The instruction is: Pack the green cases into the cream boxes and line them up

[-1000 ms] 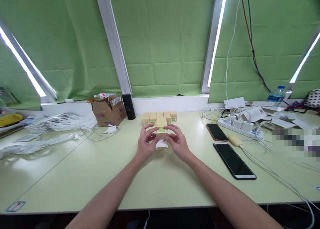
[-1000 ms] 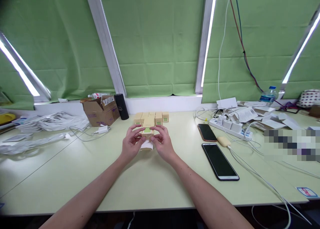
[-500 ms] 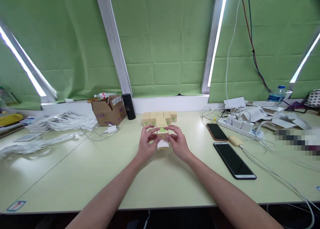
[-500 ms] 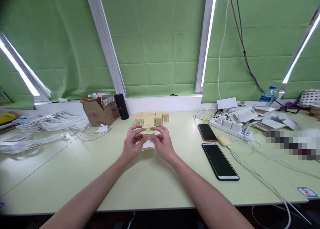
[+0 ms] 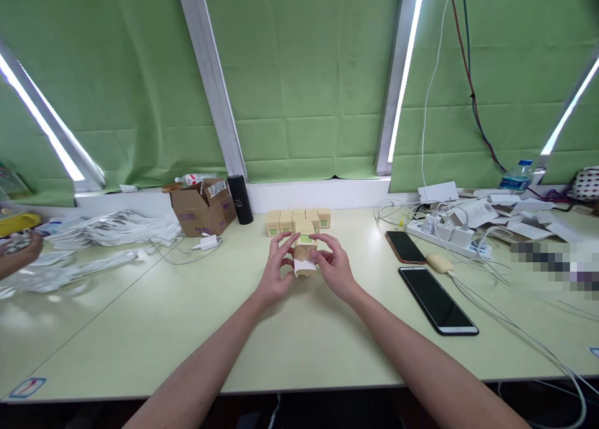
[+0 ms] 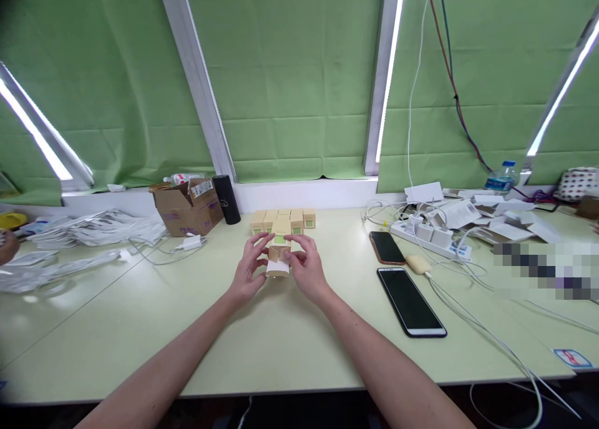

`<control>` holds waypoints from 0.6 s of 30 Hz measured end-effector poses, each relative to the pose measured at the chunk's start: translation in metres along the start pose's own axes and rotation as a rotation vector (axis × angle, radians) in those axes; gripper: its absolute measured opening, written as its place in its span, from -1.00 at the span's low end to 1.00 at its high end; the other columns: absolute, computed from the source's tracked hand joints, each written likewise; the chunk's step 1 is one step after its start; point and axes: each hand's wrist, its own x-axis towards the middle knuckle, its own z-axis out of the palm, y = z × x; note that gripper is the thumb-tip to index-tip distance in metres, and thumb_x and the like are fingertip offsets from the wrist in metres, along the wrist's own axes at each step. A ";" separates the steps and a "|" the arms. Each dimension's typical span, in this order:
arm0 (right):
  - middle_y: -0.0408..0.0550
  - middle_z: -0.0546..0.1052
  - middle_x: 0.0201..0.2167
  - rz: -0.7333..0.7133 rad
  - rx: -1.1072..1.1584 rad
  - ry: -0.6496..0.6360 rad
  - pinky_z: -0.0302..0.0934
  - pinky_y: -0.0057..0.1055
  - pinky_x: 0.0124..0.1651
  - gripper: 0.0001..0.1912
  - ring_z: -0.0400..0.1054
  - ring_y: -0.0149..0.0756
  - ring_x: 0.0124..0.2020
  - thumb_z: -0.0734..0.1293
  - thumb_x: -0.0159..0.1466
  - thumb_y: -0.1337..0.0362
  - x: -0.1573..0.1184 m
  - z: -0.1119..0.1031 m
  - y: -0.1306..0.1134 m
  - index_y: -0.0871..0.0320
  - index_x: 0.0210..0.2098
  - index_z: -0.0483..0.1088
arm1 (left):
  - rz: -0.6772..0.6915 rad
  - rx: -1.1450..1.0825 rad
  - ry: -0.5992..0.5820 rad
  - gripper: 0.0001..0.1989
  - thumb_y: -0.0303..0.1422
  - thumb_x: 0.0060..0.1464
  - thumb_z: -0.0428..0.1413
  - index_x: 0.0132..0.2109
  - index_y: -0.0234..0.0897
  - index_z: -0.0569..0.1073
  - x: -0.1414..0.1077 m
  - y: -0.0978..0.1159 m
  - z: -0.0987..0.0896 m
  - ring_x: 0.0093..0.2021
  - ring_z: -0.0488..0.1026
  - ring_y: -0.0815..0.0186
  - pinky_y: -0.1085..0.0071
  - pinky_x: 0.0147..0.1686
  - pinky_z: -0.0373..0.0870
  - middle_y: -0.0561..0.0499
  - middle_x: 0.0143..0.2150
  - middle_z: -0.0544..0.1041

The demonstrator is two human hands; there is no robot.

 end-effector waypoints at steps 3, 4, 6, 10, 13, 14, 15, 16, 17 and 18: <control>0.04 0.31 0.31 0.000 -0.004 0.013 0.49 -0.29 -0.21 -0.67 0.51 -0.34 -0.28 0.36 0.36 0.15 0.000 -0.001 0.000 -0.05 0.12 0.46 | -0.008 0.014 -0.039 -0.17 -0.37 0.08 0.26 0.45 0.12 0.23 0.000 0.000 0.001 0.08 0.39 0.14 0.10 0.06 0.53 -0.15 0.42 0.06; 0.04 0.31 0.31 0.000 -0.006 0.015 0.49 -0.29 -0.21 -0.66 0.51 -0.34 -0.27 0.36 0.36 0.15 0.000 -0.001 0.000 -0.05 0.12 0.46 | -0.011 0.018 -0.043 -0.16 -0.32 0.09 0.30 0.46 0.11 0.22 0.000 0.000 0.002 0.11 0.39 0.11 0.06 0.09 0.50 -0.16 0.43 0.05; 0.04 0.32 0.31 0.000 -0.009 0.015 0.49 -0.29 -0.21 -0.66 0.51 -0.34 -0.27 0.36 0.36 0.15 0.000 0.000 -0.001 -0.05 0.12 0.45 | -0.020 0.022 -0.040 -0.16 -0.22 0.10 0.33 0.46 0.09 0.21 0.000 0.001 0.003 0.13 0.39 0.08 0.04 0.13 0.47 -0.17 0.43 0.05; 0.03 0.31 0.29 0.001 -0.019 0.000 0.50 -0.28 -0.19 -0.67 0.51 -0.35 -0.26 0.37 0.36 0.15 -0.001 0.000 -0.002 -0.07 0.11 0.46 | -0.050 0.014 0.001 -0.27 -0.10 0.19 0.28 0.43 0.06 0.24 0.000 0.004 0.005 0.08 0.40 0.13 0.10 0.09 0.48 -0.17 0.39 0.11; 0.02 0.30 0.27 -0.003 -0.013 -0.017 0.51 -0.25 -0.13 -0.66 0.52 -0.34 -0.25 0.39 0.35 0.13 -0.002 0.000 -0.003 -0.09 0.11 0.47 | -0.064 -0.026 0.016 -0.34 -0.06 0.23 0.24 0.40 0.03 0.27 -0.001 0.005 0.006 0.06 0.39 0.15 0.15 0.05 0.50 -0.16 0.36 0.13; 0.02 0.29 0.27 -0.008 -0.002 -0.023 0.51 -0.24 -0.12 -0.66 0.52 -0.34 -0.24 0.40 0.35 0.13 -0.002 0.001 -0.003 -0.09 0.11 0.48 | -0.068 -0.047 0.019 -0.36 -0.06 0.25 0.22 0.39 0.02 0.27 -0.001 0.005 0.006 0.06 0.39 0.16 0.16 0.04 0.51 -0.16 0.35 0.14; 0.03 0.29 0.27 -0.017 0.010 -0.030 0.52 -0.22 -0.11 -0.66 0.52 -0.34 -0.24 0.40 0.35 0.12 -0.003 0.001 -0.003 -0.10 0.12 0.48 | -0.072 -0.070 0.022 -0.38 -0.06 0.26 0.21 0.38 0.02 0.28 -0.001 0.005 0.006 0.06 0.39 0.16 0.17 0.03 0.52 -0.16 0.35 0.14; 0.03 0.28 0.27 -0.026 0.021 -0.038 0.52 -0.21 -0.09 -0.65 0.51 -0.34 -0.24 0.41 0.35 0.11 -0.003 0.001 -0.003 -0.10 0.12 0.48 | -0.077 -0.095 0.027 -0.39 -0.06 0.26 0.21 0.38 0.02 0.28 0.000 0.004 0.006 0.06 0.40 0.17 0.18 0.02 0.53 -0.16 0.34 0.15; 0.03 0.27 0.27 -0.036 0.031 -0.046 0.53 -0.19 -0.08 -0.65 0.51 -0.34 -0.23 0.40 0.36 0.10 -0.003 0.001 -0.004 -0.11 0.13 0.48 | -0.079 -0.120 0.039 -0.41 -0.06 0.26 0.21 0.36 0.01 0.30 0.000 0.003 0.006 0.05 0.40 0.17 0.19 0.01 0.55 -0.16 0.33 0.17; 0.03 0.27 0.26 -0.044 0.037 -0.055 0.53 -0.18 -0.06 -0.65 0.51 -0.34 -0.23 0.40 0.36 0.08 -0.004 0.002 -0.004 -0.11 0.13 0.48 | -0.080 -0.145 0.056 -0.42 -0.07 0.25 0.22 0.35 -0.01 0.32 0.000 0.003 0.007 0.04 0.42 0.17 0.20 -0.02 0.56 -0.16 0.31 0.20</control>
